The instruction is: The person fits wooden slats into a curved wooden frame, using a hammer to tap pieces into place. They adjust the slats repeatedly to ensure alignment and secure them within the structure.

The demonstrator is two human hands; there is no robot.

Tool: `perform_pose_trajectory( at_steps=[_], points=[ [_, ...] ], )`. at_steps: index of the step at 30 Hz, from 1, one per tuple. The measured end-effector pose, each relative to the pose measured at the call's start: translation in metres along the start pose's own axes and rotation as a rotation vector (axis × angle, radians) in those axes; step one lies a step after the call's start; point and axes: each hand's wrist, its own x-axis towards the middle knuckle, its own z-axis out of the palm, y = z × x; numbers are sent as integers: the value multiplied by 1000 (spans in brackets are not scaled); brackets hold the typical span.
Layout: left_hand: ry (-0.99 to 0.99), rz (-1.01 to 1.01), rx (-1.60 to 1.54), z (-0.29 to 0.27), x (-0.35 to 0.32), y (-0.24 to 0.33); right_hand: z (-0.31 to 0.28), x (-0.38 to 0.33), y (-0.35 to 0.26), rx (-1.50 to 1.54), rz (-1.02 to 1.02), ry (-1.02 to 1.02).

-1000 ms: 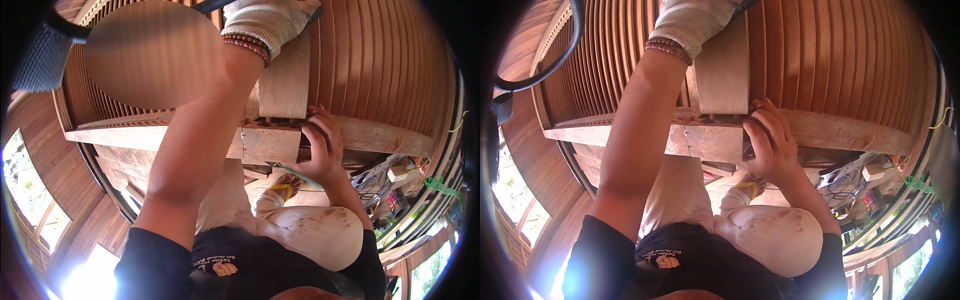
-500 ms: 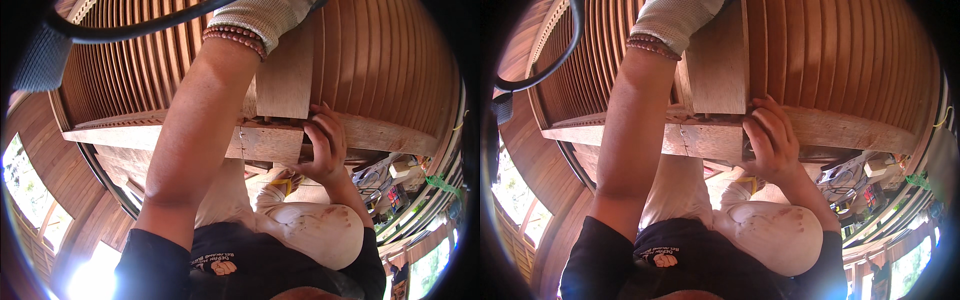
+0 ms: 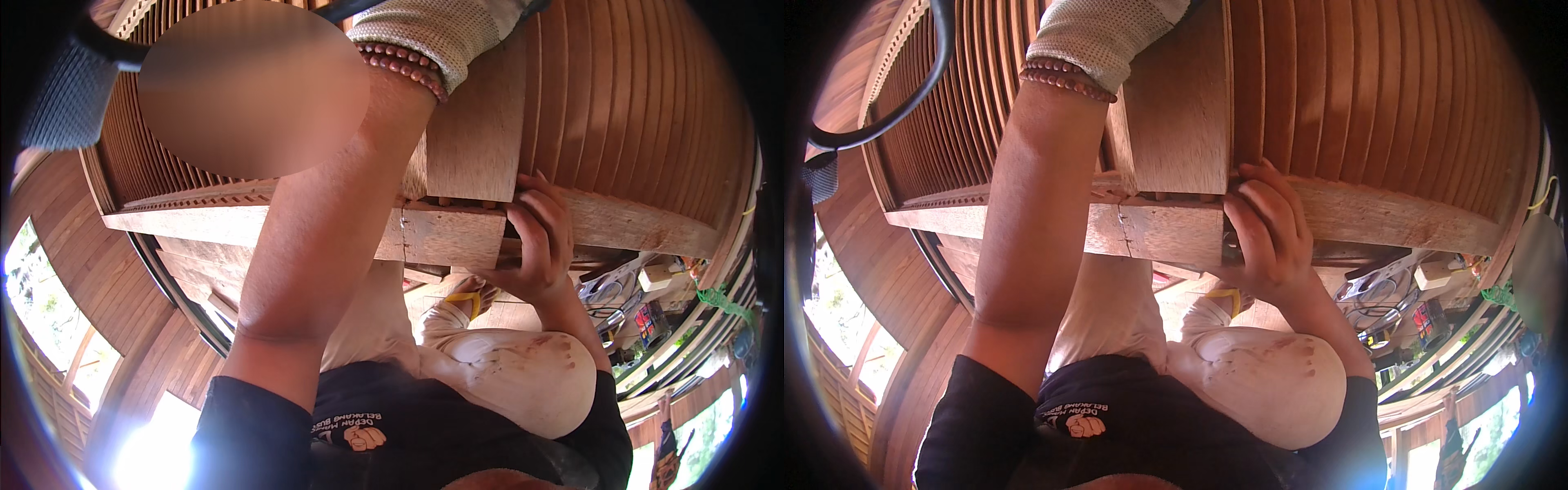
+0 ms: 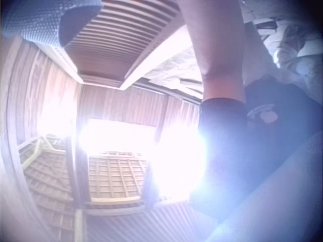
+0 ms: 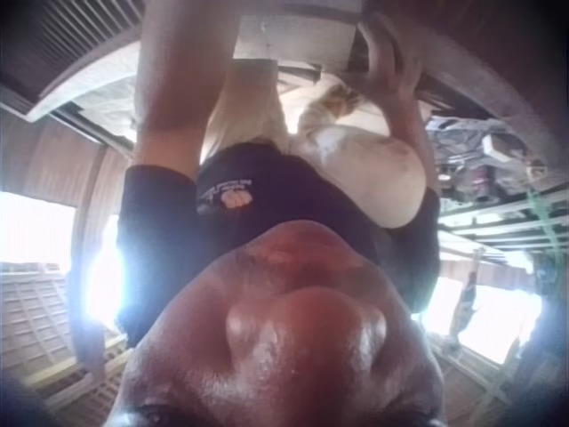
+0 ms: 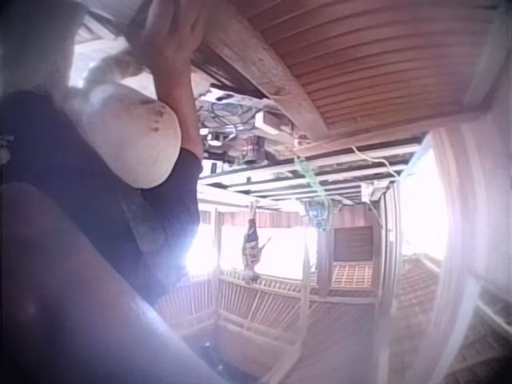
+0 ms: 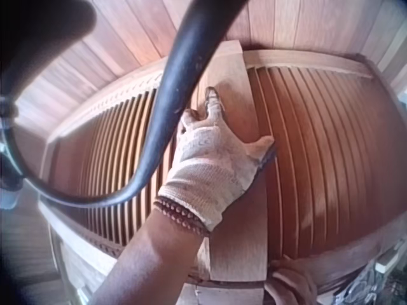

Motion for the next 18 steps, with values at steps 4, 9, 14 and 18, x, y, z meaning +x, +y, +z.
perform_pose_trajectory(
  at_steps=[4,9,14,18],
  points=[
    [-16,0,-64,-8,-4,-1,0,-1,2,16,6,-14],
    [15,-1,-10,3,-1,-2,1,-3,3,18,6,-23],
    [-28,-19,-209,-11,-9,0,2,-3,1,21,22,-19],
    [-6,-62,-146,-2,-5,1,0,-3,0,4,23,-29]
  ],
)
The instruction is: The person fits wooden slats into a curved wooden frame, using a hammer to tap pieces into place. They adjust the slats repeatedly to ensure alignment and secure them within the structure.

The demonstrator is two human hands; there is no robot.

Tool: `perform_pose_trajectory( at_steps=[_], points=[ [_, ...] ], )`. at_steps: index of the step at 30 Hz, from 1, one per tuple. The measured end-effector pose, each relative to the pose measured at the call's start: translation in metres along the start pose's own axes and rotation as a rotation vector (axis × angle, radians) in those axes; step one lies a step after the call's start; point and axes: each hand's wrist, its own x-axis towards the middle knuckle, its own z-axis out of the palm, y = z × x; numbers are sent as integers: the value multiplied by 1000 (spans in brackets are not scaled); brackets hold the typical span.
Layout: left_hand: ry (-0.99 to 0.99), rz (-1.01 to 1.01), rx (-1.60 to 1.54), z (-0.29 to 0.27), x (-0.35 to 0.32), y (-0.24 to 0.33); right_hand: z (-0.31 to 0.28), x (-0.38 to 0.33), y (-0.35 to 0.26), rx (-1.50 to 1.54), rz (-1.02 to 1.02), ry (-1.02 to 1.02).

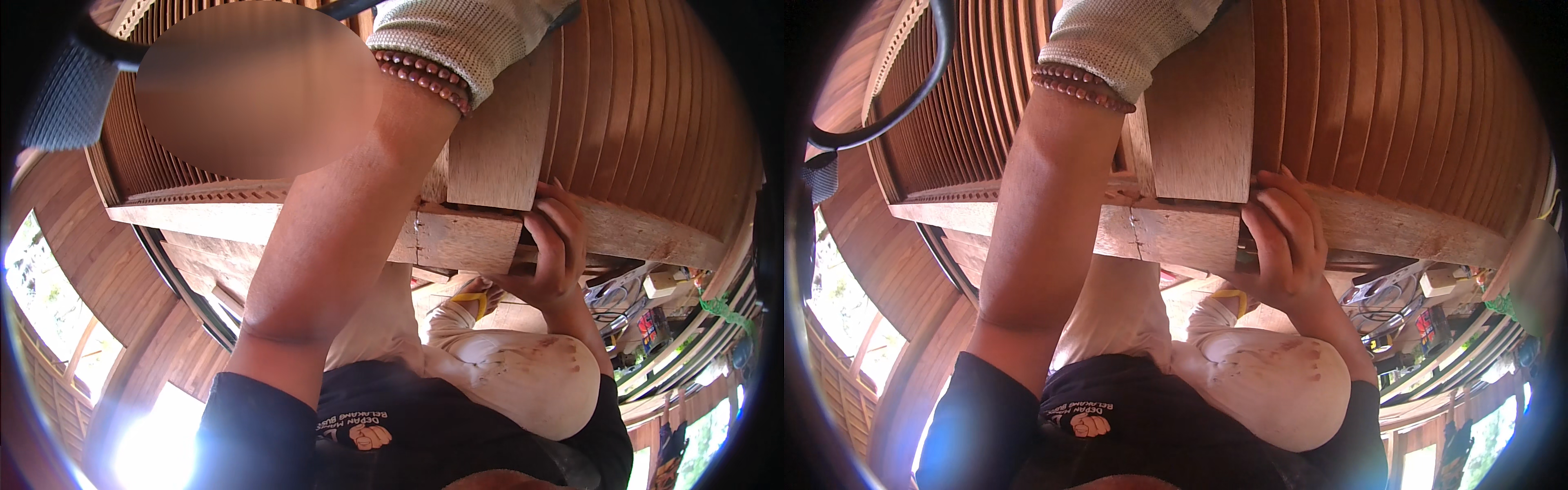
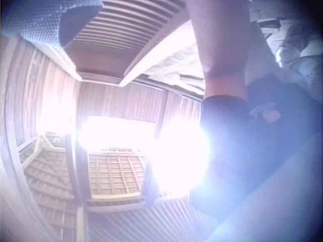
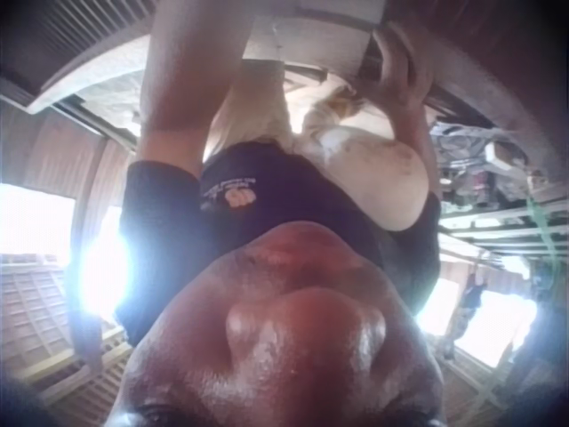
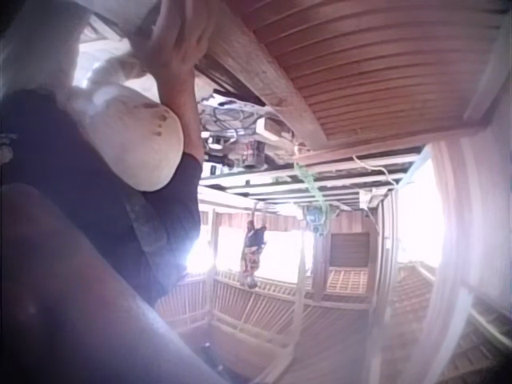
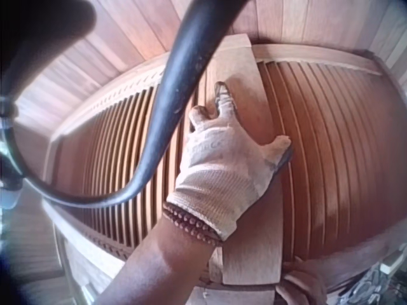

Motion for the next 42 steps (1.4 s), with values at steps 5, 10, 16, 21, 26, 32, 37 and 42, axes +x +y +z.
perform_pose_trajectory(
  at_steps=[5,10,16,21,26,32,37,42],
  points=[
    [-13,-11,-39,1,0,0,2,4,0,42,30,76],
    [-122,-17,-44,1,15,-4,1,9,-1,64,45,98],
    [132,103,-4,21,-3,-26,-2,8,-10,65,176,-73],
    [-195,405,-110,-46,-82,-75,-2,12,-19,30,148,-18],
    [-424,477,76,-72,-164,-149,-4,17,-23,-6,146,-46],
    [-346,509,-47,-55,-162,-160,-5,14,-19,-44,125,-66],
    [-354,495,-27,-58,-161,-158,2,12,-20,-9,132,-8],
    [-420,495,-86,-70,-153,-159,-32,45,-29,143,228,-160]
  ],
)
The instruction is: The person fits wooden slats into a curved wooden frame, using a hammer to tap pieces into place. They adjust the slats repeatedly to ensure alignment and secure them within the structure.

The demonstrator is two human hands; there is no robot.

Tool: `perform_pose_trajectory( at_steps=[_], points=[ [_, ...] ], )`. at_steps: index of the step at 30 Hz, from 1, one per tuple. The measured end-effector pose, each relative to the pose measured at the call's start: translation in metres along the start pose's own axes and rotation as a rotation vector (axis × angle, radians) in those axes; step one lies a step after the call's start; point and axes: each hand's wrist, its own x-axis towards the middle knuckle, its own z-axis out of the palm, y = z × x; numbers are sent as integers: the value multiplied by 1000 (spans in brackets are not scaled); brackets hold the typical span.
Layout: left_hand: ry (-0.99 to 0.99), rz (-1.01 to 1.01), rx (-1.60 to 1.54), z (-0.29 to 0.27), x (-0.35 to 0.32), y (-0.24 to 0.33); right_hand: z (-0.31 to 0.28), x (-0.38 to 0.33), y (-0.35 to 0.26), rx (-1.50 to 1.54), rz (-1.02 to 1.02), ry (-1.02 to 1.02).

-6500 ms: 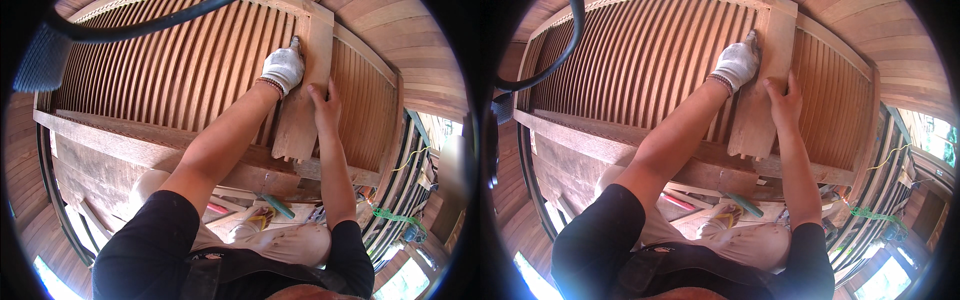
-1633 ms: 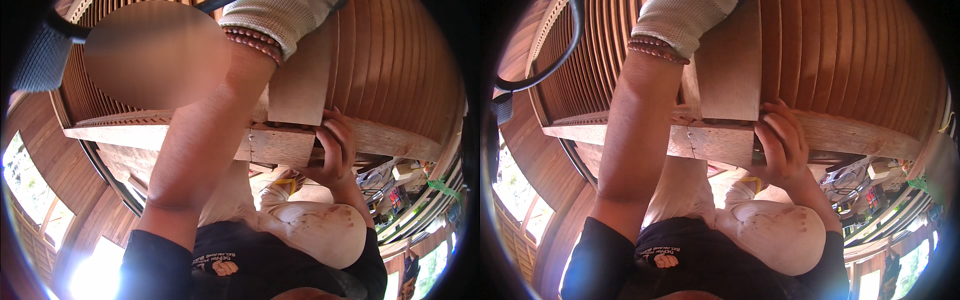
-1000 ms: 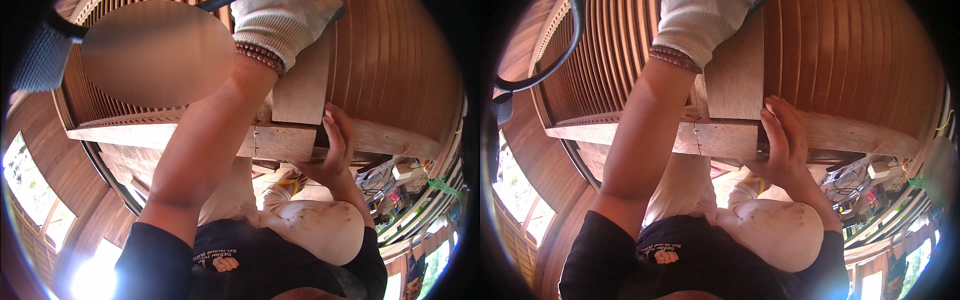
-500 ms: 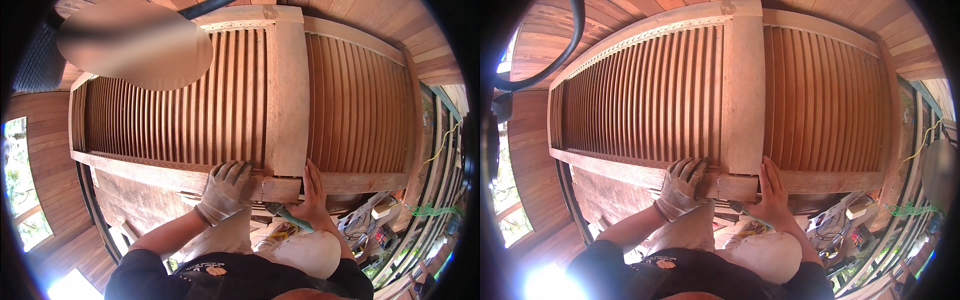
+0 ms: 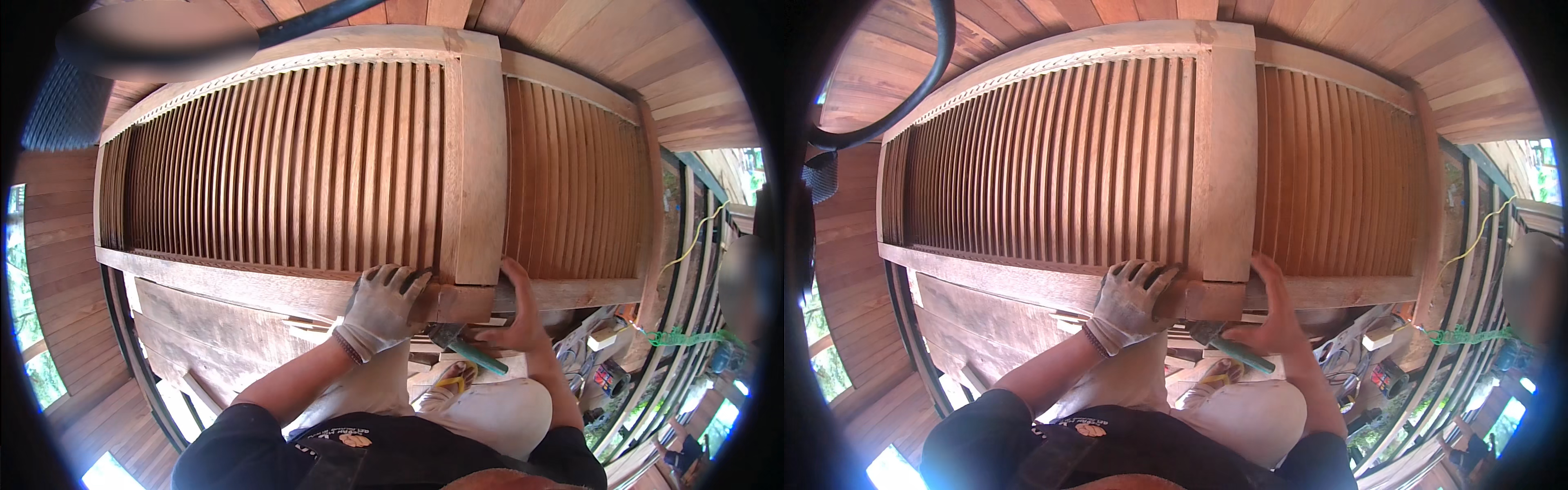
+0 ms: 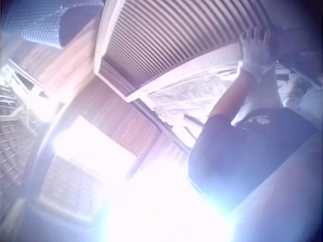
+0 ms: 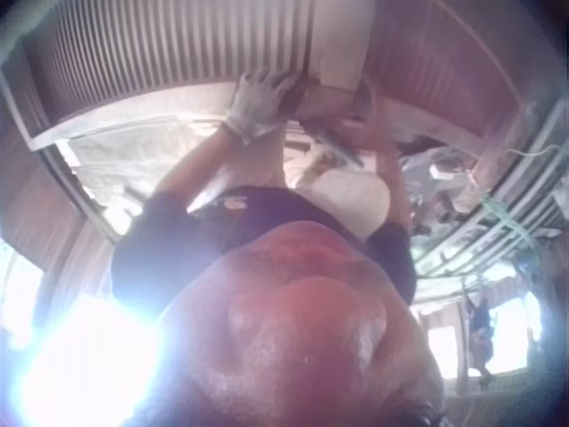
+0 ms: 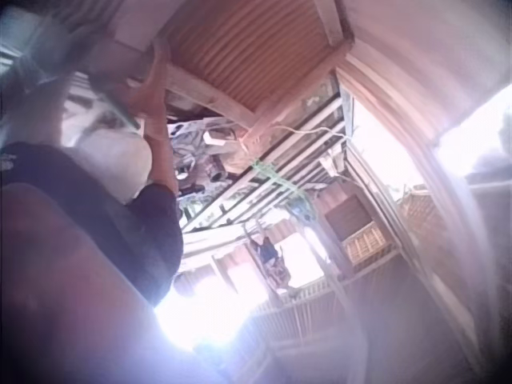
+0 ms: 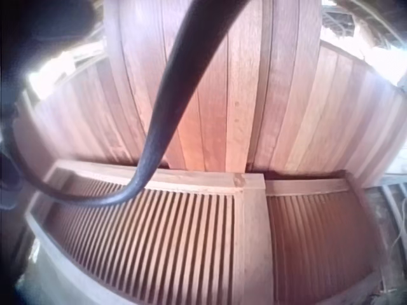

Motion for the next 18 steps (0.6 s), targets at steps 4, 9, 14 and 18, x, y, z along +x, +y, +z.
perform_pose_trajectory(
  at_steps=[4,9,14,18],
  points=[
    [162,66,-554,-8,42,-21,-16,68,-4,-151,312,90],
    [188,-312,-625,-59,221,-61,24,179,-7,-360,727,80],
    [140,-278,-448,-58,272,-80,36,179,-7,-523,641,226],
    [-10,-120,-415,-73,279,-90,36,179,-11,-502,680,249]
  ],
)
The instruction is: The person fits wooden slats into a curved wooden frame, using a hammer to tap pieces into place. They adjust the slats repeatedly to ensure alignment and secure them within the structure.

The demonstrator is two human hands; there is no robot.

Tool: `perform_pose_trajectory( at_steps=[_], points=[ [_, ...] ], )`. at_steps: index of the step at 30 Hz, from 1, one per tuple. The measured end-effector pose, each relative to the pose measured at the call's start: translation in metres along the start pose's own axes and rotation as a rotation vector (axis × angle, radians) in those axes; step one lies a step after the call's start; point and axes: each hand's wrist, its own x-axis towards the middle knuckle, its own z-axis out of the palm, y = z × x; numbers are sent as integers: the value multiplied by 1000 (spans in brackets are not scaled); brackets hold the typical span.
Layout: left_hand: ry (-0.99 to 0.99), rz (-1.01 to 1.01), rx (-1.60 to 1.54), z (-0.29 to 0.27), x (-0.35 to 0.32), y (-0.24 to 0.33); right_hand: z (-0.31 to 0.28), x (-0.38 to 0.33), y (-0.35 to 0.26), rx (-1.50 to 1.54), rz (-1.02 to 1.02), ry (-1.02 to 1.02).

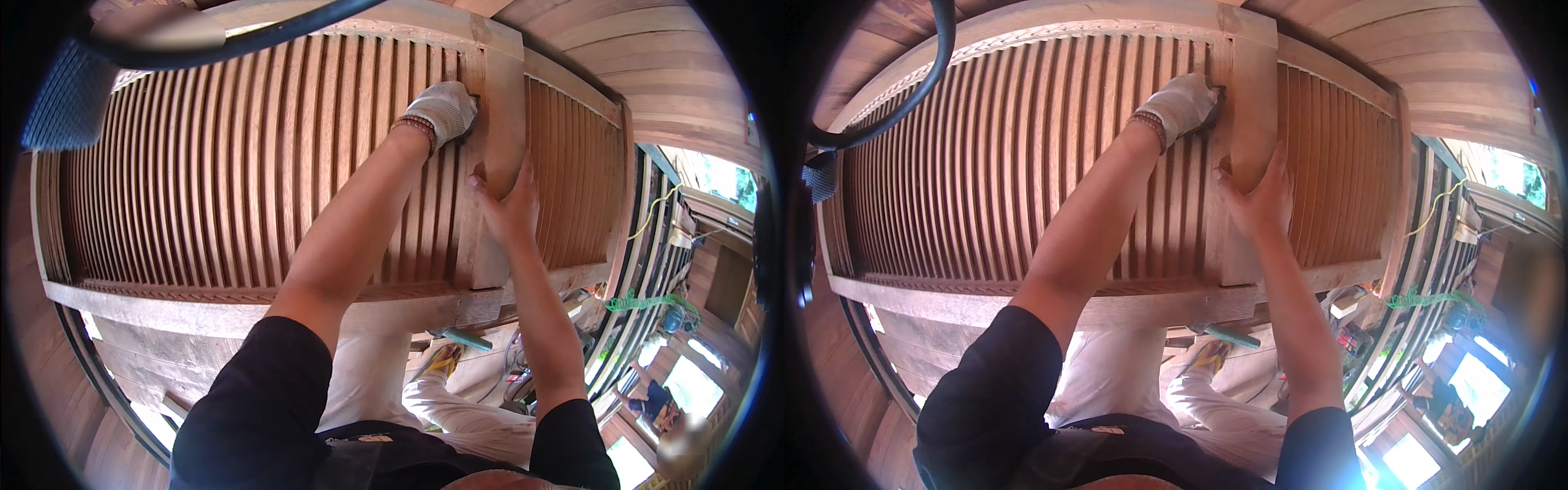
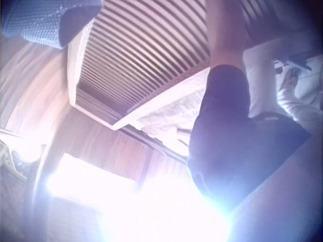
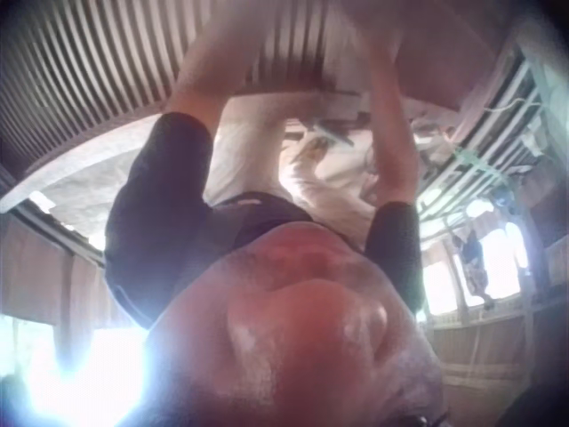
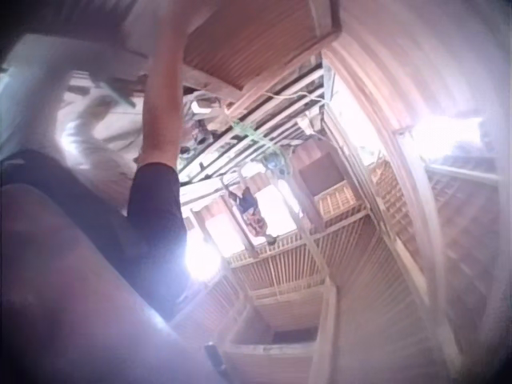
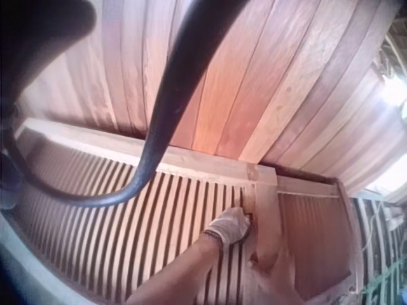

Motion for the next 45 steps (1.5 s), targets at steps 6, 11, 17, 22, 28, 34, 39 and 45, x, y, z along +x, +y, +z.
perform_pose_trajectory(
  at_steps=[6,11,17,22,28,34,39,45],
  points=[
    [-30,-4,-119,-5,7,-12,10,2,7,-163,-76,61],
    [-134,33,-68,-16,-1,-4,3,1,0,-18,-43,-1],
    [-89,6,-151,-9,1,-14,3,1,-26,-186,12,20],
    [-96,61,-25,-11,2,-8,17,6,-45,-305,149,109],
    [-148,119,53,-13,1,-4,14,6,-47,-240,174,92],
    [-211,96,31,-9,14,-7,16,6,-48,-299,184,102],
    [-163,236,205,-3,15,-10,15,7,-50,-296,193,76],
    [129,144,249,-2,10,-3,19,7,-39,-310,169,137]
  ],
)
